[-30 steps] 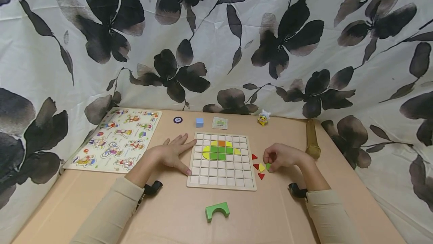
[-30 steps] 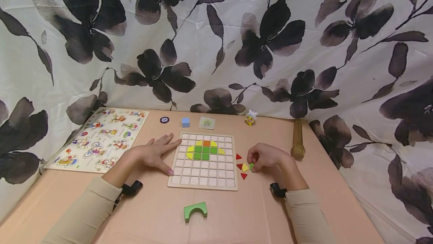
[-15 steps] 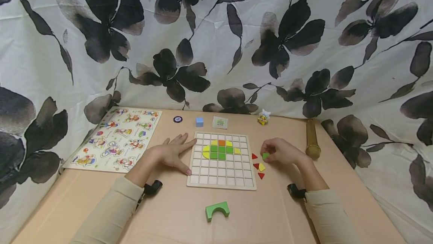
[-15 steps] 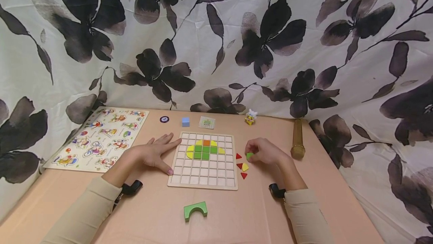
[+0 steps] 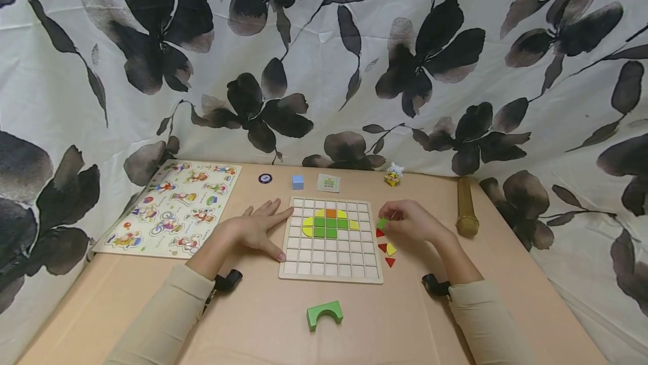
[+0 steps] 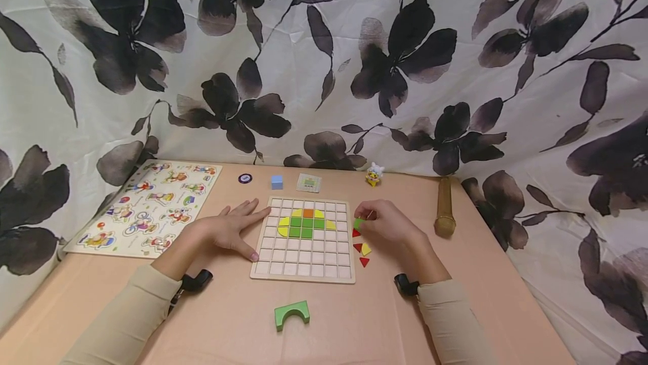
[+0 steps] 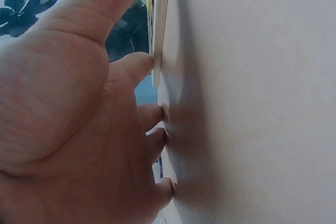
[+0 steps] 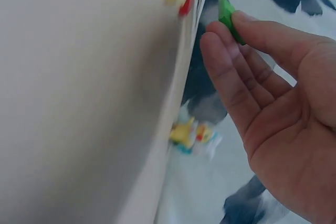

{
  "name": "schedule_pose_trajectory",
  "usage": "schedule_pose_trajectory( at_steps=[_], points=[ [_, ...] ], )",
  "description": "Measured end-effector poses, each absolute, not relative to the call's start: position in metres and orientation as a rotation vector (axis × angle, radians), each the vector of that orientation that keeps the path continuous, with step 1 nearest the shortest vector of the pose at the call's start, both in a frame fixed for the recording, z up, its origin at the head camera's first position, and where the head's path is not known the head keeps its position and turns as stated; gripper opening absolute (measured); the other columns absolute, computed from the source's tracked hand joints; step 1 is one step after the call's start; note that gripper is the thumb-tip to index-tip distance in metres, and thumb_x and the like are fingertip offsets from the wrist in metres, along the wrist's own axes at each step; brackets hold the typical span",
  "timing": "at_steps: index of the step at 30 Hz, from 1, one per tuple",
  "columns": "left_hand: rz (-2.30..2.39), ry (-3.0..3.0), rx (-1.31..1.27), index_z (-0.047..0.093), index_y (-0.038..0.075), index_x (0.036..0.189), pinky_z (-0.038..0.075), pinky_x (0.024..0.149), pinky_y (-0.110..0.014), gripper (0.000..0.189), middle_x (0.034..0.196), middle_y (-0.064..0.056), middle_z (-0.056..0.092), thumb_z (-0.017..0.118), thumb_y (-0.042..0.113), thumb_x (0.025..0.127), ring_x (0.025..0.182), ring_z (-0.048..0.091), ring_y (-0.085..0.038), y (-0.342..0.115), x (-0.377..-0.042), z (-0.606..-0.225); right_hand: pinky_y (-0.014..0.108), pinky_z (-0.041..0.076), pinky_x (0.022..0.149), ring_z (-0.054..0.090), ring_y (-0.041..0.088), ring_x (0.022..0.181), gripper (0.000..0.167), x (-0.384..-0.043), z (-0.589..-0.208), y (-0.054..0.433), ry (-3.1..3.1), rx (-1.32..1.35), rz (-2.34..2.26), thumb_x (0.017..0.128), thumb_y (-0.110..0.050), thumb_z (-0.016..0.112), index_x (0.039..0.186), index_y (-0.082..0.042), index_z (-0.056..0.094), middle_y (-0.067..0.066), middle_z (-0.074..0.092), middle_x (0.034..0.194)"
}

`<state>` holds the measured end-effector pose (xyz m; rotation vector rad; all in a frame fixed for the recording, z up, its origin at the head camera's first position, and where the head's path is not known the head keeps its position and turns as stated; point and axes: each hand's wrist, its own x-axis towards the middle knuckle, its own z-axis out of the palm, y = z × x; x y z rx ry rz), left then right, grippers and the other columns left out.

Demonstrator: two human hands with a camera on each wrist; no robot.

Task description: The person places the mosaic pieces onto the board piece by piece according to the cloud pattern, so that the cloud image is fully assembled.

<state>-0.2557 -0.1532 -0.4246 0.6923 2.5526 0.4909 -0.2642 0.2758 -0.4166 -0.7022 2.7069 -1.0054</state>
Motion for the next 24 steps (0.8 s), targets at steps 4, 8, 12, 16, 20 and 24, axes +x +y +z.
schedule_pose_trajectory(
  at_steps=[4,8,12,16,20,24],
  points=[
    [0.522,2.560,0.699,0.020,0.027,0.168,-0.003,0.124,-0.073,0.128,0.175,-0.021,-0.001,0.081,0.079,0.067,0.162,-0.004,-0.043,-0.156,-0.257,-0.431,0.028,0.054,0.072,0.061,0.021,0.084,0.015,-0.263,-0.410,0.254,2.678,-0.679,-1.010,0.093,-0.008,0.076,0.107,-0.014,0.076,0.001,0.069,0.095],
    [0.518,2.573,0.696,0.020,0.032,0.168,-0.004,0.125,-0.071,0.130,0.176,-0.017,-0.001,0.078,0.084,0.064,0.163,-0.005,-0.039,-0.157,-0.260,-0.437,0.030,0.056,0.068,0.061,0.023,0.084,0.015,-0.264,-0.406,0.231,2.618,-0.669,-1.001,0.093,-0.010,0.077,0.107,-0.014,0.076,0.002,0.067,0.097],
    [0.520,2.562,0.700,0.020,0.029,0.168,-0.003,0.125,-0.072,0.129,0.176,-0.019,-0.001,0.080,0.081,0.066,0.162,-0.004,-0.041,-0.156,-0.259,-0.434,0.032,0.056,0.073,0.062,0.023,0.089,0.015,-0.266,-0.405,0.211,2.589,-0.715,-0.956,0.093,-0.009,0.078,0.106,-0.015,0.077,0.001,0.068,0.099],
    [0.477,2.556,0.692,0.019,0.026,0.168,-0.002,0.125,-0.072,0.125,0.175,-0.021,-0.001,0.082,0.073,0.071,0.162,-0.004,-0.043,-0.153,-0.257,-0.427,0.033,0.055,0.078,0.062,0.021,0.090,0.013,-0.268,-0.407,0.195,2.571,-0.806,-0.896,0.092,-0.006,0.078,0.102,-0.014,0.077,-0.002,0.070,0.094],
    [0.443,2.568,0.683,0.019,0.026,0.168,-0.001,0.126,-0.070,0.124,0.175,-0.019,-0.001,0.083,0.070,0.072,0.162,-0.003,-0.041,-0.153,-0.256,-0.425,0.030,0.054,0.074,0.060,0.018,0.084,0.013,-0.270,-0.412,0.186,2.567,-0.876,-0.861,0.090,-0.004,0.079,0.099,-0.014,0.077,-0.004,0.069,0.088],
    [0.487,2.561,0.689,0.020,0.027,0.168,-0.003,0.125,-0.072,0.127,0.175,-0.021,-0.001,0.082,0.075,0.069,0.162,-0.004,-0.042,-0.154,-0.257,-0.427,0.027,0.052,0.069,0.058,0.016,0.080,0.014,-0.269,-0.417,0.182,2.574,-0.895,-0.854,0.089,-0.003,0.080,0.097,-0.014,0.077,-0.002,0.069,0.086]
  ],
)
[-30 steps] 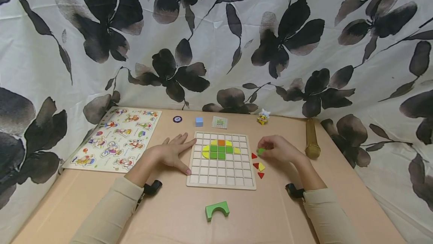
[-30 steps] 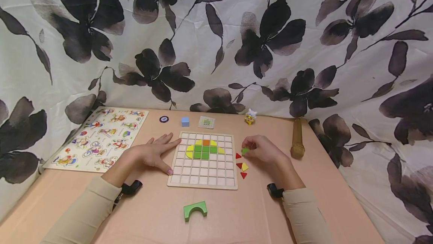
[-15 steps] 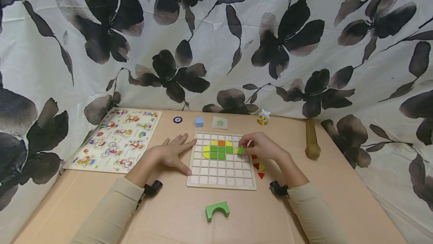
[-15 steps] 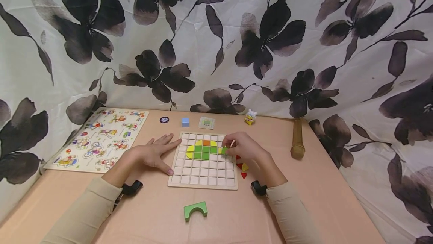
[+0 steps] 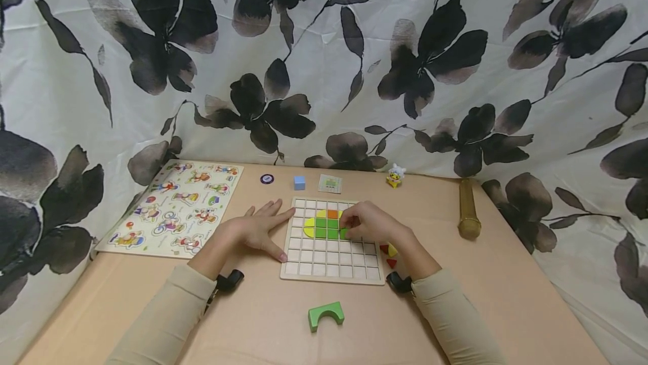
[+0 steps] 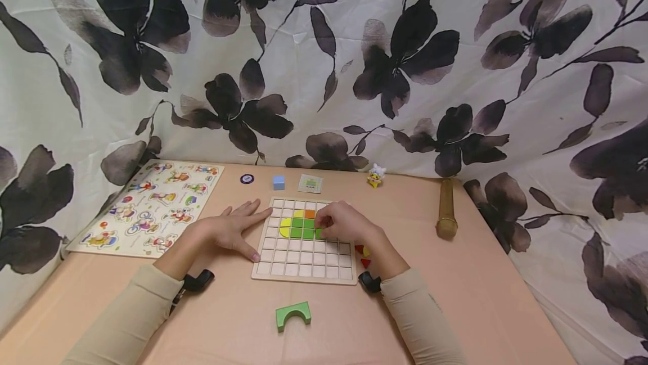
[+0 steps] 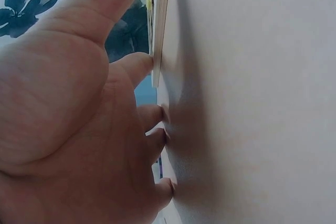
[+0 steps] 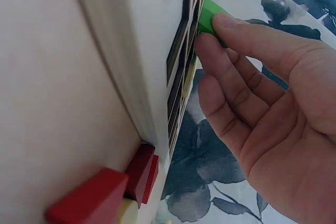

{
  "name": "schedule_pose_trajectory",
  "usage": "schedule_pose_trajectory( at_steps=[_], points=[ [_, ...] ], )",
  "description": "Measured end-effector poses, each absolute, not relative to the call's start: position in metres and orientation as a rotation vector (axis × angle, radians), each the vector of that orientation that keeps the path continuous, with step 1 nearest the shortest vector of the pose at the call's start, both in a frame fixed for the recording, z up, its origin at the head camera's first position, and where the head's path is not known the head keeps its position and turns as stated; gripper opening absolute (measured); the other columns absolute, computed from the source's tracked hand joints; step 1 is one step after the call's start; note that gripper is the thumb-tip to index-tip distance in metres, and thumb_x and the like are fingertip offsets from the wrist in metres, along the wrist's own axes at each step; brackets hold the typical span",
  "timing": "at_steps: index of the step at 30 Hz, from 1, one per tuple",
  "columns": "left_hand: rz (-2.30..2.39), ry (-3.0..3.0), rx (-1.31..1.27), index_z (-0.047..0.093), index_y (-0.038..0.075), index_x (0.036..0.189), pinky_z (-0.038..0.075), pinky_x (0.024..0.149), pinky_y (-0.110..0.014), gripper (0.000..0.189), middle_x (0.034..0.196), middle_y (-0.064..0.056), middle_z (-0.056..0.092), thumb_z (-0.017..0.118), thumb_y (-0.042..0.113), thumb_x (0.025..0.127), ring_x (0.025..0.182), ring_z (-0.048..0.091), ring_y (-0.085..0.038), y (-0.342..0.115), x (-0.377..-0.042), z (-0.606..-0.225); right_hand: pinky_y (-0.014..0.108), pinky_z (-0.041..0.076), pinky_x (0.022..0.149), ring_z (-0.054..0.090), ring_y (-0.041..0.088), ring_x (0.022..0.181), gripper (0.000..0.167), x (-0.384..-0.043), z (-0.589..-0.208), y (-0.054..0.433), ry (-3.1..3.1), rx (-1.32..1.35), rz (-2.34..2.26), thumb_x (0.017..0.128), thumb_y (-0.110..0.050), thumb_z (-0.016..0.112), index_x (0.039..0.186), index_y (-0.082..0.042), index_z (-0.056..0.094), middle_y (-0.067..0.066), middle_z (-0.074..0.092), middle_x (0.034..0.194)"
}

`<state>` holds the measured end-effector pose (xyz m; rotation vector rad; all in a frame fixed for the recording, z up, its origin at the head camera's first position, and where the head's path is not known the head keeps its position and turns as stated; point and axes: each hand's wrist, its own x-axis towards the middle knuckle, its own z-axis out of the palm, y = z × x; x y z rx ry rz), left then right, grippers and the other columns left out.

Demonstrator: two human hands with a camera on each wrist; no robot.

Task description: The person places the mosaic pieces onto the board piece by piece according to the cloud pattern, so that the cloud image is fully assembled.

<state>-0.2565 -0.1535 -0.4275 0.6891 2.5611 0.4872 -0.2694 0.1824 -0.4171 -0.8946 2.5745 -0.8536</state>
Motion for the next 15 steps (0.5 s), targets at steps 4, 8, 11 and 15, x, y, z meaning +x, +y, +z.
schedule_pose_trajectory(
  at_steps=[4,8,11,15],
  points=[
    [0.501,2.555,0.690,0.020,0.026,0.168,-0.003,0.125,-0.072,0.126,0.175,-0.021,-0.001,0.082,0.075,0.069,0.162,-0.004,-0.043,-0.1537,-0.2565,-0.4273,0.027,0.053,0.071,0.060,0.014,0.082,0.014,-0.2684,-0.4188,0.1816,2.594,-0.859,-0.844,0.089,-0.005,0.080,0.099,-0.014,0.079,-0.003,0.071,0.090],
    [0.459,2.563,0.681,0.018,0.026,0.168,-0.003,0.126,-0.069,0.125,0.175,-0.019,-0.002,0.083,0.071,0.072,0.162,-0.004,-0.041,-0.1534,-0.2556,-0.4260,0.027,0.055,0.076,0.062,0.012,0.086,0.018,-0.2675,-0.4205,0.1813,2.631,-0.856,-0.788,0.088,-0.007,0.082,0.104,-0.015,0.081,-0.005,0.072,0.097],
    [0.452,2.565,0.686,0.018,0.025,0.168,-0.002,0.126,-0.070,0.125,0.175,-0.020,-0.002,0.083,0.071,0.072,0.162,-0.004,-0.042,-0.1536,-0.2553,-0.4255,0.028,0.056,0.079,0.062,0.012,0.087,0.021,-0.2667,-0.4211,0.1810,2.645,-0.856,-0.759,0.088,-0.007,0.083,0.107,-0.014,0.081,-0.005,0.072,0.100],
    [0.471,2.558,0.694,0.018,0.024,0.169,-0.001,0.126,-0.071,0.125,0.175,-0.022,-0.001,0.083,0.071,0.073,0.162,-0.003,-0.043,-0.1531,-0.2549,-0.4248,0.029,0.056,0.080,0.062,0.012,0.087,0.020,-0.2662,-0.4212,0.1813,2.639,-0.836,-0.748,0.088,-0.008,0.083,0.107,-0.014,0.080,-0.005,0.074,0.100]
  ],
)
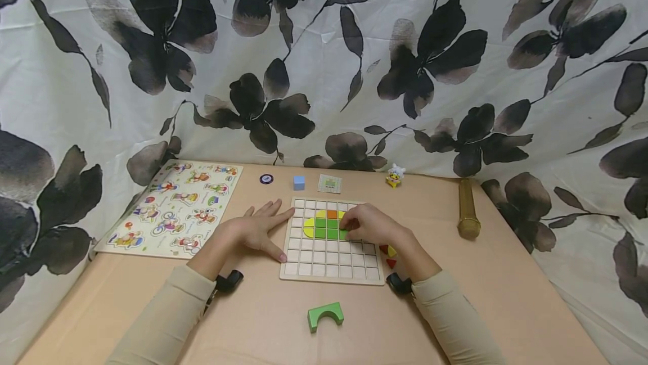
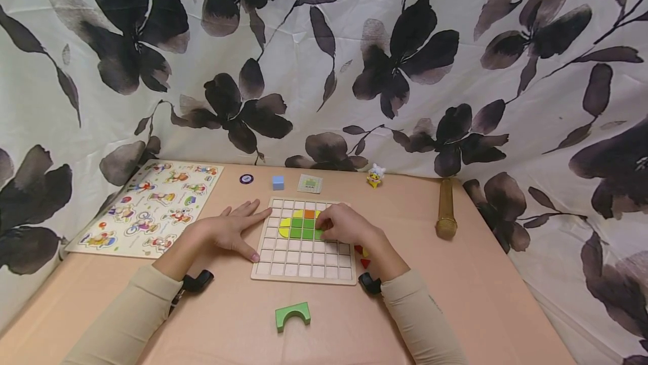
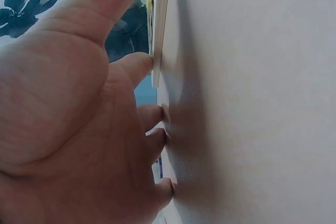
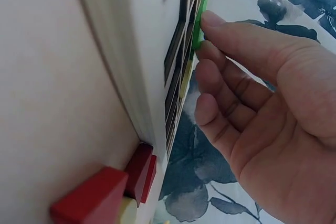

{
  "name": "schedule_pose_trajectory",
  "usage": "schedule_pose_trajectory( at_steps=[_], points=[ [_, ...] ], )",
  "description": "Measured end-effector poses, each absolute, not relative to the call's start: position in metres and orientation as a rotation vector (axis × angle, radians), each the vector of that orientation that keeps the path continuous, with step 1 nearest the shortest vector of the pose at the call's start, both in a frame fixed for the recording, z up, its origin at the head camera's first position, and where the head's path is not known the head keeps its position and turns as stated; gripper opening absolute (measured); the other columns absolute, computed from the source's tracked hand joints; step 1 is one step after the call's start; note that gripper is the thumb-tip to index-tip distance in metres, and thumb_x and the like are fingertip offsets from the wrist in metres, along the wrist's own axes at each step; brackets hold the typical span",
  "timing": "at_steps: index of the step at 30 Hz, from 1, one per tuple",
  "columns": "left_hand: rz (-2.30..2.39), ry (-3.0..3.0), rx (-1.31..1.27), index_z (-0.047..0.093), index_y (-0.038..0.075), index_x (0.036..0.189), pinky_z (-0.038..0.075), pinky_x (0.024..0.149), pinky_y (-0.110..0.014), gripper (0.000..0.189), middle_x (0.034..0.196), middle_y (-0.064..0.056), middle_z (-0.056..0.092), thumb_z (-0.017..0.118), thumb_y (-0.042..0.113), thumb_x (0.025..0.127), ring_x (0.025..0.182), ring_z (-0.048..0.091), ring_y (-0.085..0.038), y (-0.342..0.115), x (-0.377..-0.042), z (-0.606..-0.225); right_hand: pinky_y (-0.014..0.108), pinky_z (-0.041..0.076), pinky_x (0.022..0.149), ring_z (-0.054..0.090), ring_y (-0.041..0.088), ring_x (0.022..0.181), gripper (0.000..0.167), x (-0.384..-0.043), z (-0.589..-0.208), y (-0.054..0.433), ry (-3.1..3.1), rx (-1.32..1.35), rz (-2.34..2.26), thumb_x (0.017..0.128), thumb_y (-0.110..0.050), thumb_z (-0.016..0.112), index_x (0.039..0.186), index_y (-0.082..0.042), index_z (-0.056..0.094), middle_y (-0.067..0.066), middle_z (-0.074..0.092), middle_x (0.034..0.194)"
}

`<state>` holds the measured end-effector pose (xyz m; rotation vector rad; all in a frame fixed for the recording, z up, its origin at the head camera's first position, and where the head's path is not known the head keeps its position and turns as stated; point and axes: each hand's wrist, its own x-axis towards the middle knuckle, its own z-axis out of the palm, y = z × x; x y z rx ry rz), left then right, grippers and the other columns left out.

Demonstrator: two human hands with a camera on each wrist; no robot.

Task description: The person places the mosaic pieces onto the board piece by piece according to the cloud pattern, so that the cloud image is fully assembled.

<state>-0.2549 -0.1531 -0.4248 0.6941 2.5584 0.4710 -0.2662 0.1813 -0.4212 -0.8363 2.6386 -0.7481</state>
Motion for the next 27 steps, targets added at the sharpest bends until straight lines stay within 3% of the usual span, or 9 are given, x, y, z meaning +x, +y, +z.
schedule_pose_trajectory(
  at_steps=[10,18,27],
  points=[
    [0.472,2.560,0.693,0.019,0.024,0.168,-0.002,0.126,-0.070,0.124,0.175,-0.021,-0.001,0.083,0.069,0.073,0.162,-0.003,-0.043,-0.154,-0.255,-0.425,0.032,0.054,0.080,0.060,0.020,0.094,0.027,-0.264,-0.405,0.207,2.615,-0.777,-0.855,0.094,-0.013,0.078,0.120,-0.009,0.075,0.003,0.071,0.105],
    [0.502,2.549,0.692,0.019,0.027,0.168,-0.004,0.125,-0.071,0.129,0.175,-0.022,-0.002,0.084,0.074,0.067,0.162,-0.004,-0.043,-0.155,-0.256,-0.426,0.030,0.053,0.074,0.060,0.020,0.086,0.025,-0.265,-0.396,0.246,2.603,-0.701,-0.866,0.088,-0.014,0.083,0.110,-0.006,0.073,0.001,0.066,0.089],
    [0.526,2.576,0.697,0.020,0.031,0.168,-0.004,0.126,-0.070,0.133,0.176,-0.018,-0.001,0.081,0.082,0.061,0.163,-0.005,-0.040,-0.157,-0.263,-0.442,0.027,0.055,0.076,0.061,0.019,0.085,0.022,-0.263,-0.403,0.280,2.486,-0.745,-0.792,0.084,-0.005,0.082,0.104,-0.005,0.072,0.003,0.068,0.089]
  ],
)
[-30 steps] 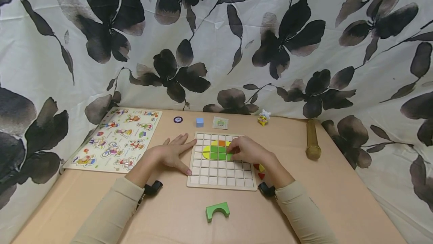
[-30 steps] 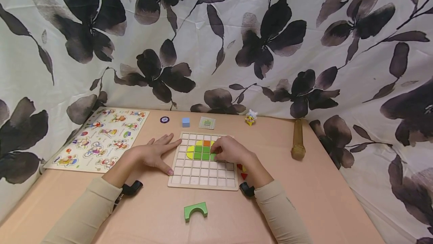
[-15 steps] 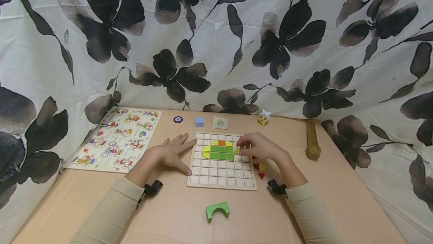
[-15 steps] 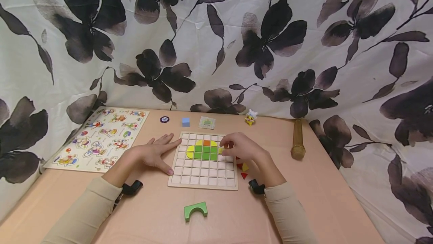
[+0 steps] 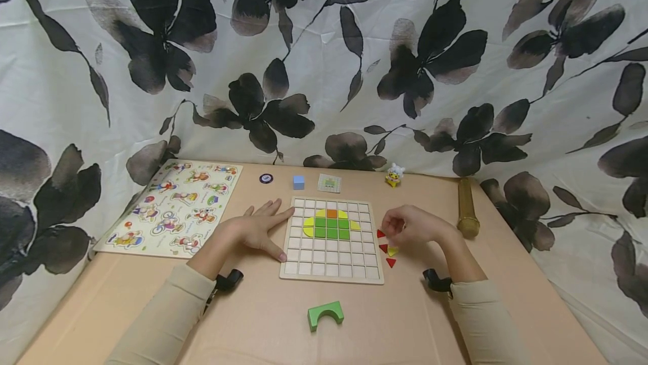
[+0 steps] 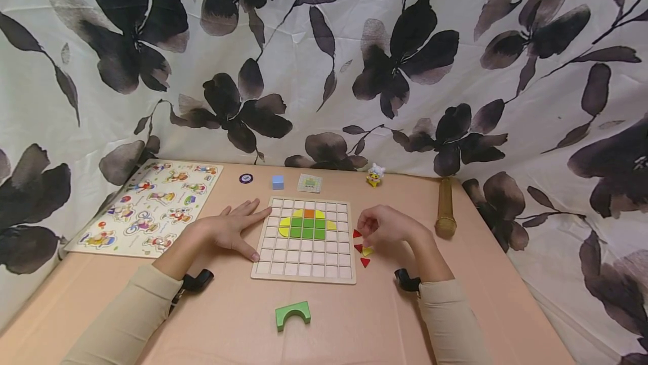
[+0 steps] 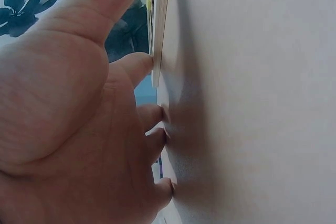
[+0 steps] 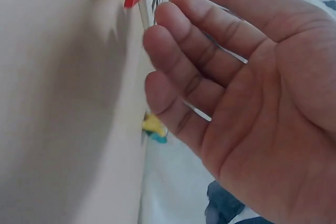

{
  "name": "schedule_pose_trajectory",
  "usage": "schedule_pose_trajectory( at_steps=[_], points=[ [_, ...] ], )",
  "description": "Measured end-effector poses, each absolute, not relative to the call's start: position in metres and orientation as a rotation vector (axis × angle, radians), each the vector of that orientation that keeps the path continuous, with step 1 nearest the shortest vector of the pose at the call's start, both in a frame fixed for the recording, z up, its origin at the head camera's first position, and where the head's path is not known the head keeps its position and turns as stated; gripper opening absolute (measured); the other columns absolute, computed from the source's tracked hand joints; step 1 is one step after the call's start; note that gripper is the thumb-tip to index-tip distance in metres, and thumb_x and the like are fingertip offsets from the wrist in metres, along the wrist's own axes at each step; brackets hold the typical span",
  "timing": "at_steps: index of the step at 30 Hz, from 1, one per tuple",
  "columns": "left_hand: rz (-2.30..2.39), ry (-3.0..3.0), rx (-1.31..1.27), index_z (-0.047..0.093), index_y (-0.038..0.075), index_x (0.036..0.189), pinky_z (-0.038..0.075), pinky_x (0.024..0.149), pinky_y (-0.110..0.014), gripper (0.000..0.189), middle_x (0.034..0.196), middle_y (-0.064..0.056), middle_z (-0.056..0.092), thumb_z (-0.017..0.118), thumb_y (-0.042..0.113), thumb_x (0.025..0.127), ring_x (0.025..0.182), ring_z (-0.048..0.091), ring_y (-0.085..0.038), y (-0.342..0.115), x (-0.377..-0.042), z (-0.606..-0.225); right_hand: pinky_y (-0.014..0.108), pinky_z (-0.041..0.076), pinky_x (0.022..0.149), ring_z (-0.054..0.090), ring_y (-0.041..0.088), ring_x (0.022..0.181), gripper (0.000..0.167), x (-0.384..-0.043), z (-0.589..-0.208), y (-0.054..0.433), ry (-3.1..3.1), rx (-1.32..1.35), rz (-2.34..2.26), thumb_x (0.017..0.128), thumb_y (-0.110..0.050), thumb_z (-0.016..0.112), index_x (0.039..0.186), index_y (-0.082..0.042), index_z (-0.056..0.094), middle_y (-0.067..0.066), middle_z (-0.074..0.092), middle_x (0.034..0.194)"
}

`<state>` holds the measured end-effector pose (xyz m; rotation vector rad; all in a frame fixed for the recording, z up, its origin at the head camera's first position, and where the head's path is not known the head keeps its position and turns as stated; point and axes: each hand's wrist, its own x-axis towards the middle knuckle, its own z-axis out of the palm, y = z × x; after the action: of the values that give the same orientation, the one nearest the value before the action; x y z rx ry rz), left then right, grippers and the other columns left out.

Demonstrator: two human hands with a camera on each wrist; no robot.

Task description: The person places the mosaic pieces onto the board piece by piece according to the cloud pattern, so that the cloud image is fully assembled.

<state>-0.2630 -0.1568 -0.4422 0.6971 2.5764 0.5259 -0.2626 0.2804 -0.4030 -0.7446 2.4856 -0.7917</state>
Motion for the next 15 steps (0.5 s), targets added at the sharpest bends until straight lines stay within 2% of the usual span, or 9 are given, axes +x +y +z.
schedule_pose_trajectory(
  at_steps=[7,15],
  points=[
    [0.535,2.551,0.716,0.020,0.029,0.168,-0.004,0.123,-0.074,0.129,0.175,-0.022,-0.001,0.084,0.076,0.066,0.161,-0.004,-0.045,-0.156,-0.260,-0.433,0.027,0.049,0.070,0.059,0.018,0.079,0.024,-0.264,-0.410,0.286,2.346,-0.678,-0.785,0.081,-0.006,0.087,0.100,-0.005,0.073,0.003,0.065,0.083],
    [0.459,2.563,0.685,0.019,0.025,0.168,-0.001,0.126,-0.069,0.125,0.175,-0.020,-0.001,0.084,0.070,0.072,0.162,-0.003,-0.041,-0.153,-0.257,-0.426,0.028,0.047,0.070,0.056,0.019,0.079,0.016,-0.267,-0.418,0.284,2.345,-0.652,-0.758,0.083,-0.004,0.085,0.091,-0.008,0.072,0.000,0.061,0.081]
  ],
)
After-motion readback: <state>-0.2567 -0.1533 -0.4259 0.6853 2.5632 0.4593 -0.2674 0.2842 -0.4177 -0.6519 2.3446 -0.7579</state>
